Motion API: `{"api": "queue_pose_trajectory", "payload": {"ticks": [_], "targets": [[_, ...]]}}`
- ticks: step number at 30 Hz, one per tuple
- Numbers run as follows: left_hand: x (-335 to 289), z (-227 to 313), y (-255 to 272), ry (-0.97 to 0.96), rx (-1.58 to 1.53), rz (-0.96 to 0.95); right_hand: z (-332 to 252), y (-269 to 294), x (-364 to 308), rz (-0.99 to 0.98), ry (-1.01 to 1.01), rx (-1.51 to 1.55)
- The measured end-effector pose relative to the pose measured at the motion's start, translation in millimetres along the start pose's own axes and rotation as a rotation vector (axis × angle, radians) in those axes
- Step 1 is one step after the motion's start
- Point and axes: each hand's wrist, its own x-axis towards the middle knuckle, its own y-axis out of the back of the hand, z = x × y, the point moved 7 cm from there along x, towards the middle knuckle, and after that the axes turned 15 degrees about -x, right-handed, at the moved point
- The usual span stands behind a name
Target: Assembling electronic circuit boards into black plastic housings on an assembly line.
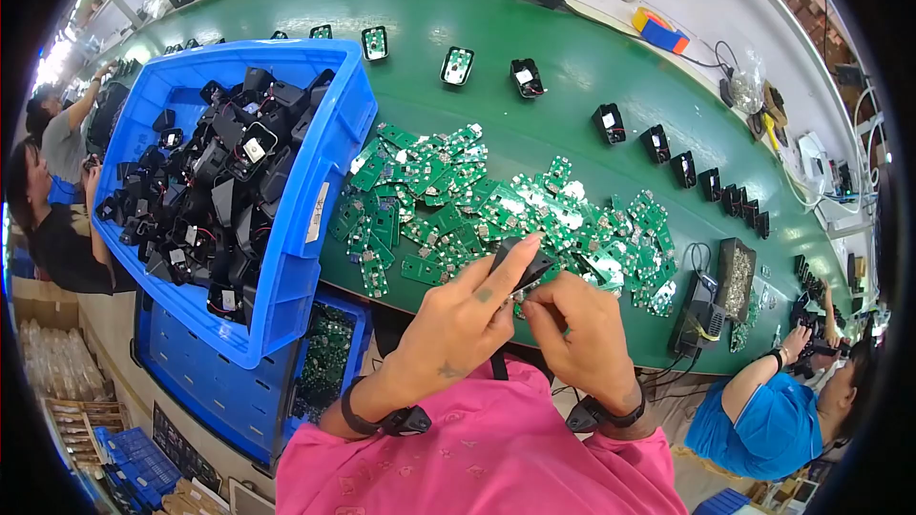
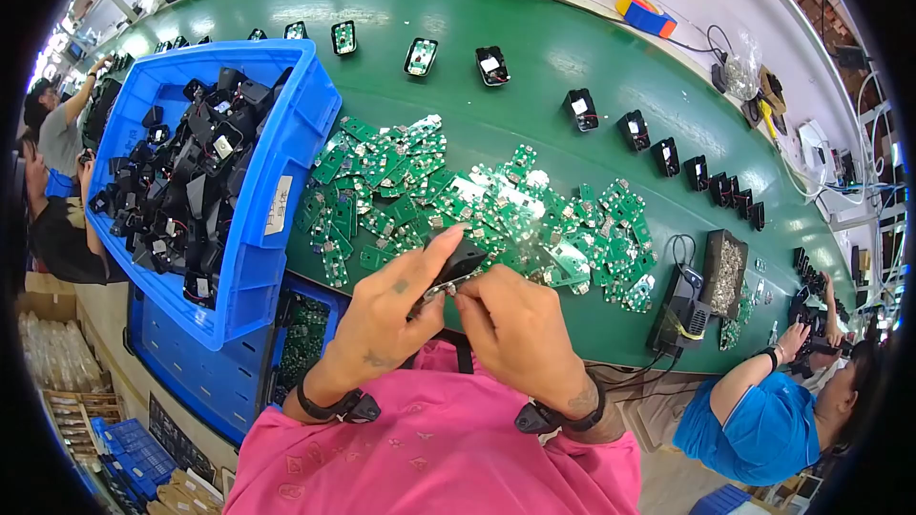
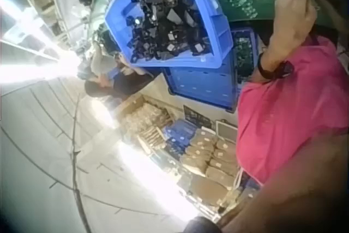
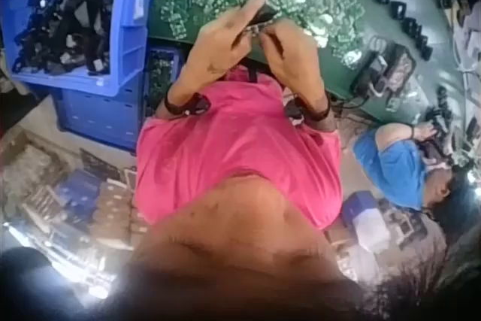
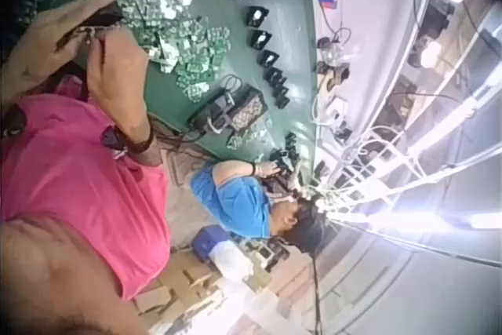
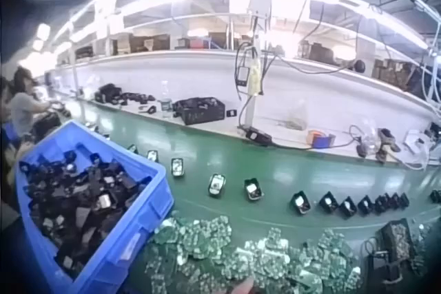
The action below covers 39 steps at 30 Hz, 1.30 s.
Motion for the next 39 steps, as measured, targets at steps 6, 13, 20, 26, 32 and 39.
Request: {"api": "queue_pose_trajectory", "payload": {"ticks": [6, 13, 20, 26, 32, 39], "targets": [[0, -8, -6, 0.041, 0.098, 0.064, -8, -1, 2, 0.112, 0.058, -0.208], [-7, -41, -4, 0.163, -0.162, 0.176, 11, -23, -2, 0.195, -0.004, -0.169], [-16, -67, -15, 0.399, -0.789, 0.060, 64, -52, -17, -0.069, -0.554, 0.542], [-12, -67, -15, 0.413, -0.616, 0.059, 50, -49, -19, 0.166, -0.448, 0.765], [-10, -67, -15, 0.212, -0.565, 0.013, 62, -45, -21, 0.037, -0.490, 0.718], [0, -59, -16, -0.082, -0.154, 0.191, 29, -14, -9, 0.200, -0.148, 0.129]]}}
